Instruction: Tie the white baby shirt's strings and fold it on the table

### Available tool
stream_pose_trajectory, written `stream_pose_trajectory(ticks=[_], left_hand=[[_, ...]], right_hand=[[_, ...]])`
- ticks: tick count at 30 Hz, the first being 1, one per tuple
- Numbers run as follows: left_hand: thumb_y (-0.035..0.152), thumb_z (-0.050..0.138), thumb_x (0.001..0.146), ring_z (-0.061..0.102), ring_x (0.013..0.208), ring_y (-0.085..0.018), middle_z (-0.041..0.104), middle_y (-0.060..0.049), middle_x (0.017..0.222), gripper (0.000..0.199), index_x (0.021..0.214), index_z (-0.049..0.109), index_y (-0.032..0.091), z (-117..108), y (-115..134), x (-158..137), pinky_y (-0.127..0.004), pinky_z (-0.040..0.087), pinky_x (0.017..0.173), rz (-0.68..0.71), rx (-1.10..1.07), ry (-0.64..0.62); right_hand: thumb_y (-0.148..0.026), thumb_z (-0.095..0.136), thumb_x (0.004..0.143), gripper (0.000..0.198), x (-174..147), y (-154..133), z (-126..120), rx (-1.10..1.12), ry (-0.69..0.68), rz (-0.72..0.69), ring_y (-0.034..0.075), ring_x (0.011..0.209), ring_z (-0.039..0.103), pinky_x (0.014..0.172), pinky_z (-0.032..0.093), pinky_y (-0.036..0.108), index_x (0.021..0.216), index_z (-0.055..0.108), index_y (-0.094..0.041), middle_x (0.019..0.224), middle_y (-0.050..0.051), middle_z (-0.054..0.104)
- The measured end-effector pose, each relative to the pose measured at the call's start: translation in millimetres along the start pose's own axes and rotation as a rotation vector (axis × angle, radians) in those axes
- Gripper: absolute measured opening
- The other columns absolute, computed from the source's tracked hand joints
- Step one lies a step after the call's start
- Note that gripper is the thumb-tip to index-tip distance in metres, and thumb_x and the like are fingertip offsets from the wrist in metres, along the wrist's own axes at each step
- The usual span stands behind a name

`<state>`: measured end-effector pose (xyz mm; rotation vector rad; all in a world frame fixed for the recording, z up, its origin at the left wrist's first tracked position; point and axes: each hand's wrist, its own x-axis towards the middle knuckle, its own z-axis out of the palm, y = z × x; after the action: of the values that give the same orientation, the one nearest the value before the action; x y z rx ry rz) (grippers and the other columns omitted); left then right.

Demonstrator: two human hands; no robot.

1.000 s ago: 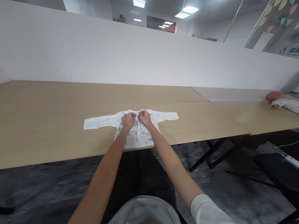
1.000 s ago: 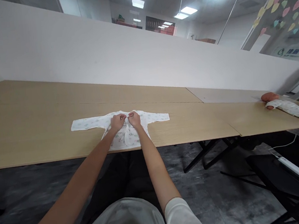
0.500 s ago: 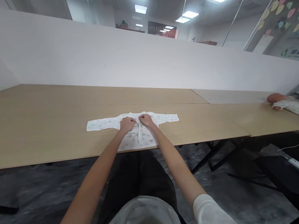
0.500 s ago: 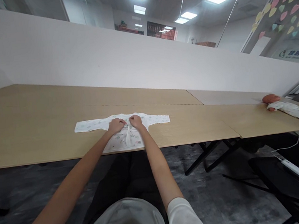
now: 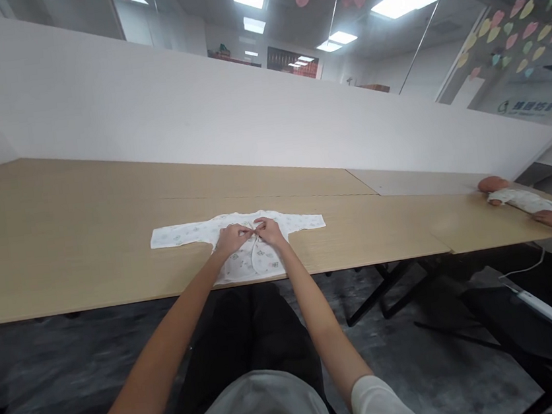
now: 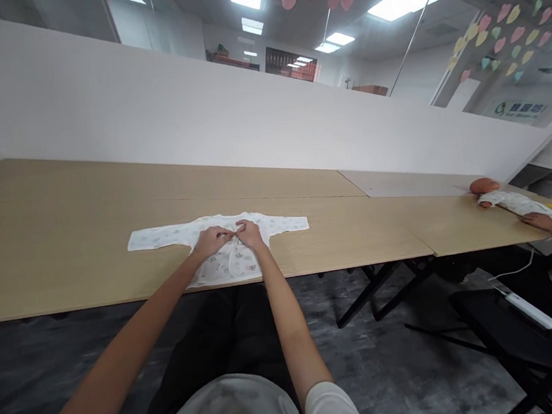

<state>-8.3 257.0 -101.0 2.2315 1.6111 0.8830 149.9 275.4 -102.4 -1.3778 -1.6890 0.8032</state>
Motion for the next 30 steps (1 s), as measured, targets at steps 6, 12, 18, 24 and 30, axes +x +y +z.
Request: stream_pose_trajectory(ticks=[6, 12, 18, 24, 30], left_hand=[[0.036, 0.059, 0.076, 0.063, 0.090, -0.022, 0.073, -0.004, 0.095, 0.022, 0.085, 0.075, 0.024, -0.3, -0.1, -0.8, -0.031, 0.045, 0.085, 0.013, -0.075, 0.015], [0.041, 0.057, 0.077, 0.064, 0.084, -0.019, 0.073, -0.005, 0.090, 0.030, 0.089, 0.072, 0.019, 6.0, -9.4, 0.8, -0.028, 0.048, 0.080, 0.012, -0.289, 0.028], [0.040, 0.055, 0.077, 0.065, 0.084, -0.020, 0.073, -0.006, 0.091, 0.031, 0.089, 0.072, 0.017, 10.2, -15.9, 2.0, -0.029, 0.049, 0.080, 0.044, -0.373, 0.054], [0.043, 0.054, 0.078, 0.066, 0.084, -0.021, 0.073, -0.007, 0.091, 0.035, 0.090, 0.072, 0.016, 8.9, -13.7, 0.8, -0.029, 0.049, 0.079, 0.016, -0.405, 0.051], [0.043, 0.054, 0.077, 0.065, 0.084, -0.021, 0.073, -0.007, 0.090, 0.033, 0.088, 0.072, 0.018, 7.1, -11.8, 0.3, -0.029, 0.049, 0.078, 0.011, -0.342, 0.037]], right_hand=[[-0.009, 0.063, 0.069, 0.026, -4.0, -1.9, -3.8, 0.055, 0.017, 0.026, 0.010, 0.053, 0.058, 0.060, 0.048, 0.021, 0.094, 0.066, -0.016, 0.061, -0.004, 0.063], [-0.018, 0.062, 0.072, 0.021, -8.6, -6.5, -3.4, 0.141, -0.014, -0.021, 0.010, 0.050, 0.055, 0.052, 0.043, 0.019, 0.092, 0.066, -0.016, 0.053, -0.005, 0.058], [-0.009, 0.048, 0.067, 0.034, -11.2, -7.4, -4.2, 0.147, -0.022, -0.066, 0.008, 0.048, 0.051, 0.049, 0.040, 0.017, 0.096, 0.065, -0.016, 0.054, -0.006, 0.056], [-0.013, 0.055, 0.065, 0.033, -11.6, -7.1, -2.8, 0.148, -0.083, -0.073, 0.008, 0.051, 0.051, 0.049, 0.040, 0.017, 0.097, 0.063, -0.016, 0.062, -0.005, 0.057], [-0.016, 0.055, 0.068, 0.031, -12.0, -3.4, 1.1, 0.130, -0.054, -0.113, 0.010, 0.058, 0.053, 0.054, 0.042, 0.018, 0.098, 0.059, -0.018, 0.064, -0.006, 0.056]])
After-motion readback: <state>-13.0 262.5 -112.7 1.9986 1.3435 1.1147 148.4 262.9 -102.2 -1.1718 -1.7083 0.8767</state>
